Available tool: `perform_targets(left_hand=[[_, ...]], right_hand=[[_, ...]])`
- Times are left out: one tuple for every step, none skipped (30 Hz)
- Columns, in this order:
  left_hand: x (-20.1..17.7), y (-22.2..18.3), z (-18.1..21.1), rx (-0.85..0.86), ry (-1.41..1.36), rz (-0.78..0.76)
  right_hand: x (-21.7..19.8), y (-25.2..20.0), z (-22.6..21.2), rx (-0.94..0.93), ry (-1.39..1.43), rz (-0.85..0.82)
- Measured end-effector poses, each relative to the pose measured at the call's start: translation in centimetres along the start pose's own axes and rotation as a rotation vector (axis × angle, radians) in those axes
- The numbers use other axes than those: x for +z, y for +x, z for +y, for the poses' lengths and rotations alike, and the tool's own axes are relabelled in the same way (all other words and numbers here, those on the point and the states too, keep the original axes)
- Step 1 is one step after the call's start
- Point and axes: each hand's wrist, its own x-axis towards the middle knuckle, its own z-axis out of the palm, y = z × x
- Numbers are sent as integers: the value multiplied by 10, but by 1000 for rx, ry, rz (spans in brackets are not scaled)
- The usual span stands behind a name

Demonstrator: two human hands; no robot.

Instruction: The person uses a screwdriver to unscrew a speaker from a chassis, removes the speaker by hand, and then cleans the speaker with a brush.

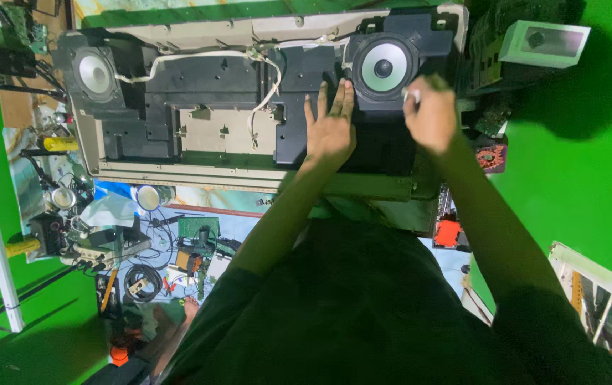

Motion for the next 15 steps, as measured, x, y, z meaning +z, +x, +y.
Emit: perform_targets(left_hand=[[3,2,0,-2,19,-15],[8,2,3,0,31,0],[11,2,5,1,45,17],[14,4,5,2,59,34],[15,5,4,2,64,17],[15,7,2,2,70,1],[15,10,2,2,73,-10],[14,7,3,-4,54,-21],[11,4,3,-8,38,-31],[8,4,4,-12,22,-41],[6,3,5,-13,23,-48],[4,3,7,-13,23,-55],[2,3,6,-16,24,-62],[0,3,7,-20,30,-67],[0,4,8,-21,37,-71]], right_hand=[[0,7,3,-7,-5,58],[-2,14,6,-15,-9,116],[-3,24,9,-25,-13,175],[-4,35,12,-47,-36,188],[-4,45,15,-65,-61,197],[-3,54,18,-84,-85,205],[2,64,20,-80,-157,179],[8,72,20,-77,-228,152],[12,77,21,-73,-298,128],[12,80,23,-110,-304,147],[11,80,23,-145,-307,163],[10,81,23,-180,-310,178],[9,84,21,-185,-289,168],[8,87,18,-189,-269,158],[7,89,13,-192,-248,149]])
